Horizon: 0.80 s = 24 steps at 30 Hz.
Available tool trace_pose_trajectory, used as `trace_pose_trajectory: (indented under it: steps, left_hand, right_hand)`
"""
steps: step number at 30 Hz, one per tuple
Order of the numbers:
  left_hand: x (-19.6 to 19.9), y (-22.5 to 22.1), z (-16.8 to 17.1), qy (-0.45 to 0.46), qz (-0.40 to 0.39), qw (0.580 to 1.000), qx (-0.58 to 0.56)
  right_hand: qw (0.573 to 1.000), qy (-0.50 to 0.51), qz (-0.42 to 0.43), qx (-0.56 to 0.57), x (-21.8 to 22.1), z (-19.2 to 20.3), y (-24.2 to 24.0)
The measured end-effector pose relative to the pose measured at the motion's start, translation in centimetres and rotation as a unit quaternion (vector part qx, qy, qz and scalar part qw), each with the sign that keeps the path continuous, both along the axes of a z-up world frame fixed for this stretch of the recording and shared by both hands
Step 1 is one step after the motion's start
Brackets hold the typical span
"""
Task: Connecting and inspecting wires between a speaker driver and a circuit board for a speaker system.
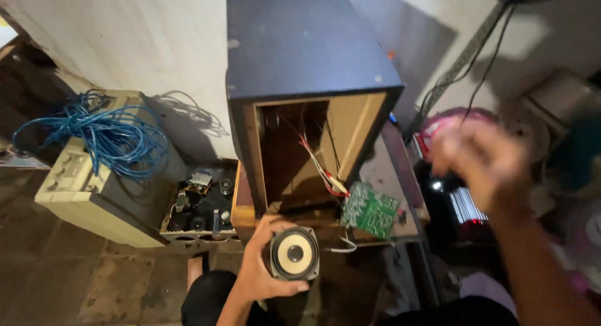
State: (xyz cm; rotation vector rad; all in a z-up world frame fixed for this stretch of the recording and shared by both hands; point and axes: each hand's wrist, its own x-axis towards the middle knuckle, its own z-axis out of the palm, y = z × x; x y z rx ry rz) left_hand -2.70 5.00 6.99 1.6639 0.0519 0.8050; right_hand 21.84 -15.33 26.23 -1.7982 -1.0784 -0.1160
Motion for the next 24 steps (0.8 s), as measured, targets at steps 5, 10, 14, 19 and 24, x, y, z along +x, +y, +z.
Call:
trace_pose_trajectory:
  steps: [5,10,14,19,24]
  left_hand:
    - [-0.8,-1.2,0.0,-0.011,0.015,1.0,0.008]
    - [-1.2,-2.2,-0.5,-0.023,0.017,0.999,0.018]
    - [-1.4,-2.6,-0.7,-0.024,0.007,0.999,0.042]
    - [-1.6,-2.9,-1.1,0.001,-0.001,0.999,0.041]
    - [-1.3,-3.2,-1.3,0.011,0.013,0.997,0.078]
  right_hand:
    - [0.931,0.324,0.01,-0.169,-4.5,-14.6,-7.6]
    - [0.857,0.485,0.096,-0.145,-11.7,-20.6,-5.3]
    - [0.786,0.614,0.039,0.063,-13.8,-21.8,-3.1]
    - [0.739,0.638,-0.005,0.218,-14.9,-22.1,-2.1]
    - [0.739,0.62,-0.013,0.263,-14.8,-20.9,-1.6]
